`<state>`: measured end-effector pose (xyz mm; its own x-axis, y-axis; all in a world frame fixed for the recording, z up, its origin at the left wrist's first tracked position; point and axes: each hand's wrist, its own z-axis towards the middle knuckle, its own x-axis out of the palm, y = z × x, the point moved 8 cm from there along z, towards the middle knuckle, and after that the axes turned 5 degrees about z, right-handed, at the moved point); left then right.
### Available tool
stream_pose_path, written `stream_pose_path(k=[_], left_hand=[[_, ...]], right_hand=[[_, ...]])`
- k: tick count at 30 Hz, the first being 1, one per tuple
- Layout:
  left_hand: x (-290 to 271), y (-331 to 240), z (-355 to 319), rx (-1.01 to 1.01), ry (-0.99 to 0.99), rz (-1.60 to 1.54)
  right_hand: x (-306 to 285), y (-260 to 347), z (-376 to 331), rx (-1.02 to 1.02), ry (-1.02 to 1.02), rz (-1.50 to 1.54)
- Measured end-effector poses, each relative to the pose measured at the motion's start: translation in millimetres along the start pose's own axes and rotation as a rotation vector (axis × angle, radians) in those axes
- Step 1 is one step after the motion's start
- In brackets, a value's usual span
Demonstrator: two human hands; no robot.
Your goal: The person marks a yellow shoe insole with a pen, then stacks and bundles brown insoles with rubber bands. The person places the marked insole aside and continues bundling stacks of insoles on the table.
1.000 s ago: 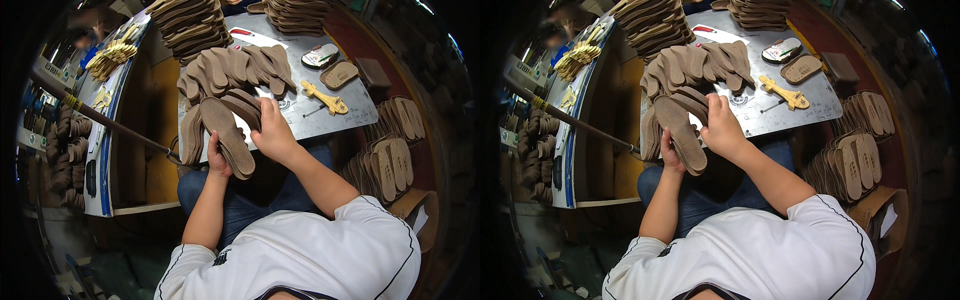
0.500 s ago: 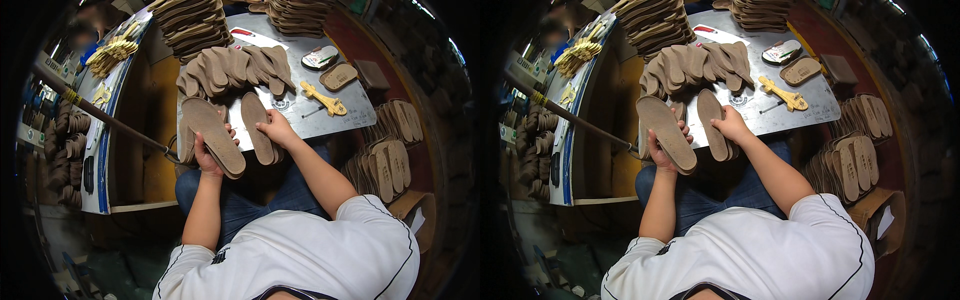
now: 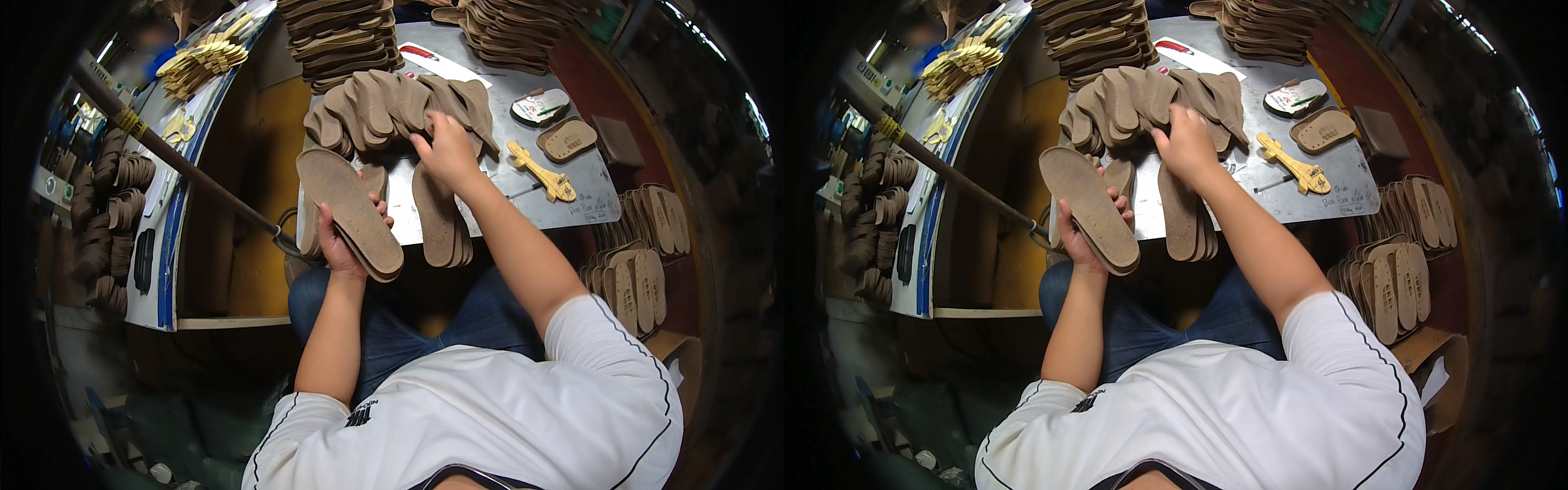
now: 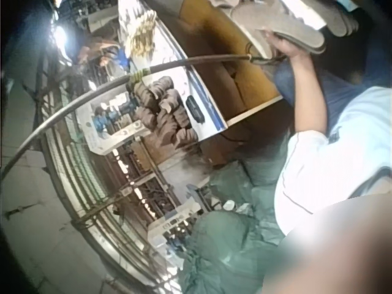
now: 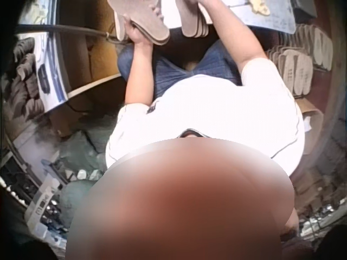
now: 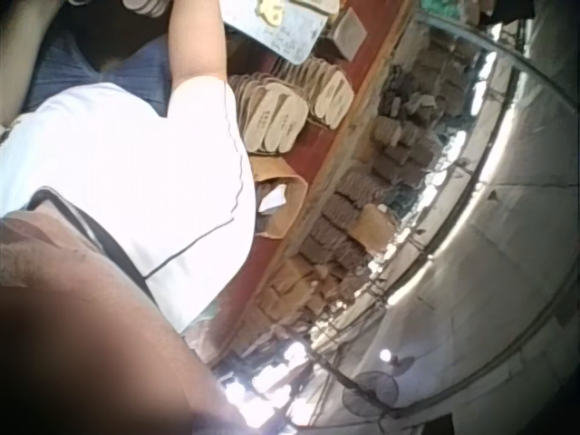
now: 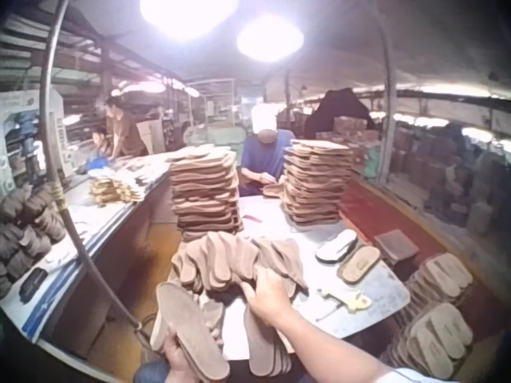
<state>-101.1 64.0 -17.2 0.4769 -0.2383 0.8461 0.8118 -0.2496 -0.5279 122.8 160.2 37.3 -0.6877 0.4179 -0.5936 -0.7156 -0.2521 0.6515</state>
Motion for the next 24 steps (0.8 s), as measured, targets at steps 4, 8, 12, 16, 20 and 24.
stream_pose_path(k=[4,8,12,16,20,24], left_hand=[[-0.8,-1.9,1.3,-0.003,-0.032,0.052],[-2.6,-8.8,-1.9,0.026,-0.041,0.049],[-5.0,-9.4,-2.3,0.027,-0.05,0.007],[-2.2,-7.1,-1.6,0.015,-0.054,-0.008],[-4.5,-1.6,-10.4,-0.001,-0.098,0.051],[-14.3,10.0,-11.2,-0.063,-0.117,0.029]], right_hand=[[30.2,-5.2,49.6,0.084,0.209,-0.18],[14.5,-13.1,62.9,0.078,0.013,-0.02],[-35.0,-48.9,21.5,0.297,-0.274,0.52],[-59.3,-43.3,-70.6,0.435,-0.253,1.075],[-43.8,-14.1,-169.2,0.689,0.157,1.078],[-26.3,-5.6,-202.6,0.866,0.476,0.901]])
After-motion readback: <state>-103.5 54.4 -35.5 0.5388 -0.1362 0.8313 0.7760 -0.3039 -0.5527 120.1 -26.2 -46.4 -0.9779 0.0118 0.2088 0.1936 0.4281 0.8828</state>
